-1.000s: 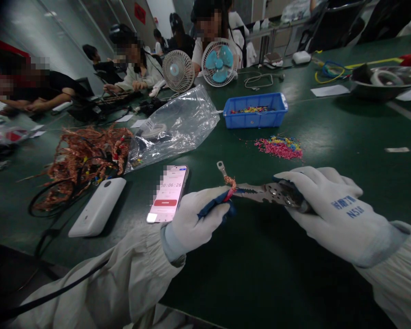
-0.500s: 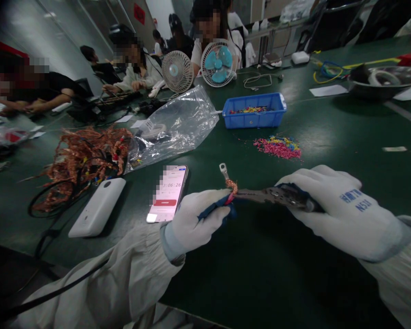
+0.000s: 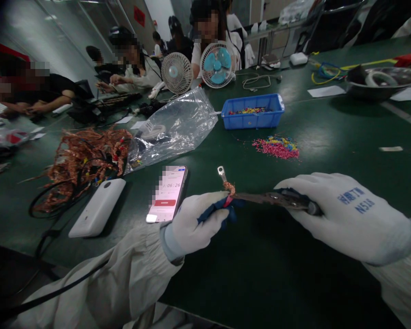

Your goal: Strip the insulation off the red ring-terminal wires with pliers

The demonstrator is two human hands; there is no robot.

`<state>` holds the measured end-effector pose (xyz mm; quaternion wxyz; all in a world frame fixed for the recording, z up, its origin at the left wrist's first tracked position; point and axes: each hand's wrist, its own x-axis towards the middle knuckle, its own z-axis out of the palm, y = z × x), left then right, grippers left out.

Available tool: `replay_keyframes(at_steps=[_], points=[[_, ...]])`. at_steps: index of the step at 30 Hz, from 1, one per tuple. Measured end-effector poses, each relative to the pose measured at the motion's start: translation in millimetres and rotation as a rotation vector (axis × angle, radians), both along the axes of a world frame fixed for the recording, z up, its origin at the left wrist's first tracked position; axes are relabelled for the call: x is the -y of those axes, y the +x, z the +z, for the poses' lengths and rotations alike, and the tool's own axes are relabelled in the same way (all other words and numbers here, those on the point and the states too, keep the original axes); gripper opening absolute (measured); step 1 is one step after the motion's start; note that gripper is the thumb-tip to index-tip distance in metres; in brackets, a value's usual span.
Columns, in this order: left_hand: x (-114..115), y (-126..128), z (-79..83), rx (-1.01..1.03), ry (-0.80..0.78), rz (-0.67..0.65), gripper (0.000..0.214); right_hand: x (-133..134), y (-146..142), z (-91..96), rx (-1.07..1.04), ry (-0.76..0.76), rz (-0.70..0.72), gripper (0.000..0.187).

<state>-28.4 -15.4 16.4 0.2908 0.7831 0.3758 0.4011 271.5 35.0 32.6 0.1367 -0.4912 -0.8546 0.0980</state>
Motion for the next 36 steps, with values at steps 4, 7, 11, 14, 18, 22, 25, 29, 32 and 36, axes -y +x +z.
replay_keyframes(at_steps=[4, 7, 11, 14, 18, 22, 25, 29, 32, 36], points=[[4, 3, 5.5, 0.074, -0.324, 0.005, 0.034, 7, -5, -4.5, 0.066, -0.035, -0.14, 0.053], [6, 7, 7.4, 0.216, -0.517, -0.005, 0.031, 9, -9, -6.4, 0.1, -0.076, -0.197, 0.055], [6, 13, 5.8, 0.449, -0.729, -0.034, 0.034, 8, -8, -11.5, 0.084, -0.077, -0.218, 0.056], [5, 14, 3.3, 0.604, -0.821, -0.036, 0.045, 6, -6, -17.8, 0.08, -0.038, -0.233, 0.057], [4, 15, 3.7, 0.678, -0.89, -0.051, 0.056, 7, -11, -25.1, 0.047, 0.123, -0.201, 0.054], [5, 14, 7.3, 0.698, -0.954, -0.064, 0.068, 13, -25, -28.9, 0.07, 0.311, -0.162, 0.054], [5, 14, 9.3, 0.708, -1.003, -0.052, 0.07, 17, -35, -30.2, 0.102, 0.334, -0.192, 0.055], [5, 15, 8.6, 0.735, -1.001, -0.061, 0.069, 21, -41, -31.8, 0.107, 0.294, -0.265, 0.058], [4, 16, 6.6, 0.761, -1.007, -0.075, 0.072, 21, -43, -33.8, 0.101, 0.286, -0.267, 0.06], [3, 17, 2.9, 0.754, -1.016, -0.059, 0.071, 18, -42, -36.5, 0.116, 0.297, -0.266, 0.061]])
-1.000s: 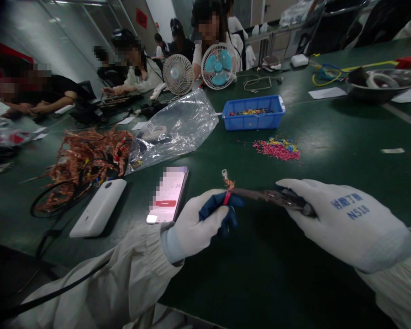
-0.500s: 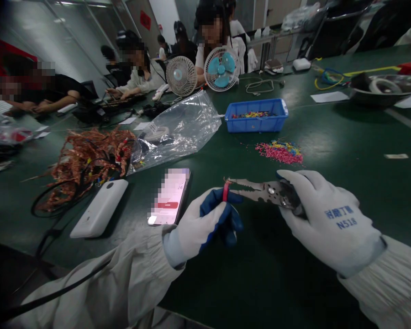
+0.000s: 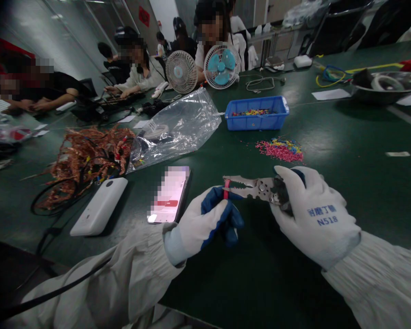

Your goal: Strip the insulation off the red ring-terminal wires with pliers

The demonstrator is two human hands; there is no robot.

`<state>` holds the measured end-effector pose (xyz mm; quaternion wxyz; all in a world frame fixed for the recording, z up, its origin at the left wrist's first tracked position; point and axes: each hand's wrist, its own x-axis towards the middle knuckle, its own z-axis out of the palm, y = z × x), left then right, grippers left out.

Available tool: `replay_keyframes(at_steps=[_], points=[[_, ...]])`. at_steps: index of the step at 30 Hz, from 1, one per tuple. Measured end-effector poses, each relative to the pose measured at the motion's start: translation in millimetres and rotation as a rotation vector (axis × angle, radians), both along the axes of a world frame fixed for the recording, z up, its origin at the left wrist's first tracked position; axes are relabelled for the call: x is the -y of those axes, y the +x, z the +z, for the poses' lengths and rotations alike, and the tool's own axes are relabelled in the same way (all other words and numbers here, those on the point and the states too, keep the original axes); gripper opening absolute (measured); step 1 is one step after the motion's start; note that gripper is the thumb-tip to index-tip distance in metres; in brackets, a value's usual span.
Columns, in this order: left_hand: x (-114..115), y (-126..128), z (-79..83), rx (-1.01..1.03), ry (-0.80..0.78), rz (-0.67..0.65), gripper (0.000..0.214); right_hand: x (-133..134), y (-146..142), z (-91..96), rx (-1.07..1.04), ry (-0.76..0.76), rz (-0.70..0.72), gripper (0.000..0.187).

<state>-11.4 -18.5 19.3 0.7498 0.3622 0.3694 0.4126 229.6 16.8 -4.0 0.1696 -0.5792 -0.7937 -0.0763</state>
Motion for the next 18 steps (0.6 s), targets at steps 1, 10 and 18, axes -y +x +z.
replay_keyframes(at_steps=[1, 10, 18], points=[[0, 0, -1.1, -0.005, 0.004, 0.003, 0.07, -1, 1, -0.4, 0.007, -0.006, -0.004, 0.062], [0, -1, -1.9, -0.078, 0.042, -0.008, 0.062, 2, -1, -3.1, 0.052, 0.018, 0.011, 0.06], [0, 0, 6.6, -0.179, 0.008, 0.004, 0.056, 3, -14, -7.2, 0.174, 0.038, -0.023, 0.06]])
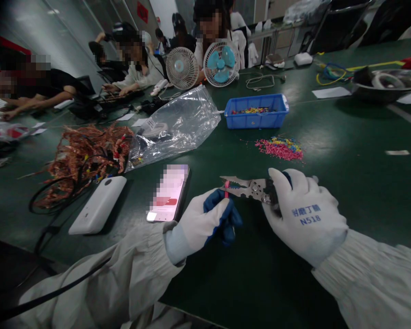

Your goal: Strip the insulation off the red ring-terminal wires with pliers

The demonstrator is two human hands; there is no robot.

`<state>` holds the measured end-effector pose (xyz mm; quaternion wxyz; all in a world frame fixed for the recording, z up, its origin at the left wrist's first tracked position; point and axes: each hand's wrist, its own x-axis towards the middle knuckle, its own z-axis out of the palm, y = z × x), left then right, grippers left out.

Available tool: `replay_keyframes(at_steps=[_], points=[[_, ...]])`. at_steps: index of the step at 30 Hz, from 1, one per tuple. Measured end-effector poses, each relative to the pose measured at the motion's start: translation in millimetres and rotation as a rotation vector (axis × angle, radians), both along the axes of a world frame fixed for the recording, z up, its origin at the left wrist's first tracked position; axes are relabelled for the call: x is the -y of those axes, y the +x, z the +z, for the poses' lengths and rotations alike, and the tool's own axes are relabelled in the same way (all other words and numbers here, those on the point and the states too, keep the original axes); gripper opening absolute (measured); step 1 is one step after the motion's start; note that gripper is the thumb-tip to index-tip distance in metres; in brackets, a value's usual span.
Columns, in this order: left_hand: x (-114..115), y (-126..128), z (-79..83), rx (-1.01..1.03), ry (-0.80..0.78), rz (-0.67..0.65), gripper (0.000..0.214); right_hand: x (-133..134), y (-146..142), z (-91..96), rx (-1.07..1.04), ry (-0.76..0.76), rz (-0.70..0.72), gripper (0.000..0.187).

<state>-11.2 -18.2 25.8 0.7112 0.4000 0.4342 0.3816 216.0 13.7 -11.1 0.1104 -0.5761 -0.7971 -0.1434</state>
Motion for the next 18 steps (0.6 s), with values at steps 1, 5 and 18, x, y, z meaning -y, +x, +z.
replay_keyframes(at_steps=[1, 5, 18], points=[[0, 0, -0.9, -0.023, 0.008, 0.003, 0.052, -1, -1, 0.6, 0.018, -0.007, 0.002, 0.059], [1, -4, -6.0, -0.111, 0.078, 0.002, 0.039, -3, -6, 5.8, 0.076, -0.043, 0.004, 0.053], [1, -3, -4.8, -0.06, 0.08, 0.027, 0.043, -2, 3, -1.6, -0.014, -0.032, 0.073, 0.06]])
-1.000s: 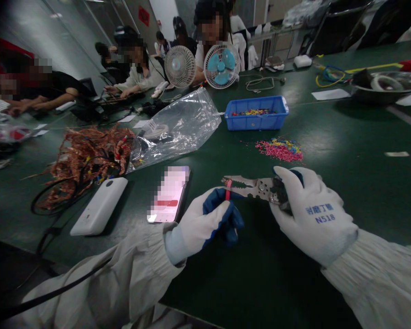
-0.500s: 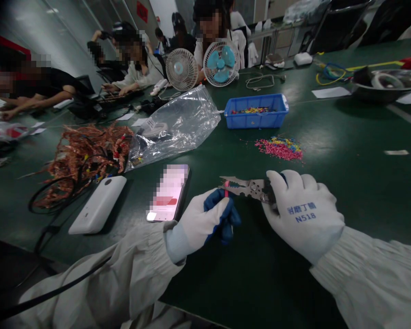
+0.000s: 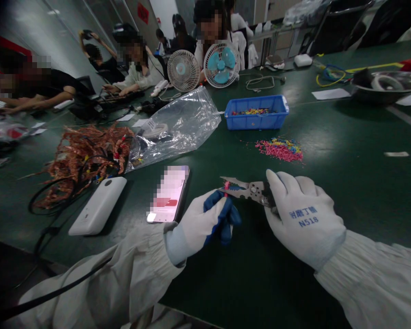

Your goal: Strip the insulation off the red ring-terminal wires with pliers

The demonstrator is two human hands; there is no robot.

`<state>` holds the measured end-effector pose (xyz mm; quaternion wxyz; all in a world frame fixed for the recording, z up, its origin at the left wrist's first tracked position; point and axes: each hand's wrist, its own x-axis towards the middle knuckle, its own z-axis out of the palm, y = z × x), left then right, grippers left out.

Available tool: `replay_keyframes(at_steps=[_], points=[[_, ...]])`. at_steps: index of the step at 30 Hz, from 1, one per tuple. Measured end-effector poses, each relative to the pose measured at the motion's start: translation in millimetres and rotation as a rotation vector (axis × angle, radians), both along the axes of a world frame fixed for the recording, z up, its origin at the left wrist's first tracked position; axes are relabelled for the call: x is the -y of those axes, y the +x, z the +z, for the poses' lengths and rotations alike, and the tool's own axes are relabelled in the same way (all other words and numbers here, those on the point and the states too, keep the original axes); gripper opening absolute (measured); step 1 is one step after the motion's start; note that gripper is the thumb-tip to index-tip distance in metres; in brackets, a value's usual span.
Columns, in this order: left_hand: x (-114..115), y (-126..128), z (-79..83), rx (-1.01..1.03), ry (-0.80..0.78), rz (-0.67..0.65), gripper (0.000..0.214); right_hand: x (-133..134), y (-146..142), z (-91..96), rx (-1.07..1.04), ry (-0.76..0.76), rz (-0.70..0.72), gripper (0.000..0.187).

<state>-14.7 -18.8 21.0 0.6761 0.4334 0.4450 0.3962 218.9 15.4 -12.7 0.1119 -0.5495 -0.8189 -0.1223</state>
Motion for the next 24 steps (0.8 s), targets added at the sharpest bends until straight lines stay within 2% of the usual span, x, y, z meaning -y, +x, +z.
replay_keyframes(at_steps=[11, 19, 24], points=[[1, 2, 8.3, -0.028, -0.034, -0.03, 0.049, -1, -9, 10.2, 0.116, 0.054, -0.022, 0.044], [3, 0, 0.8, -0.047, 0.036, -0.03, 0.055, -4, -8, 10.3, 0.111, 0.026, -0.011, 0.038], [4, -1, 0.5, -0.076, 0.067, -0.027, 0.052, -5, -11, 13.6, 0.133, -0.033, -0.038, 0.032]])
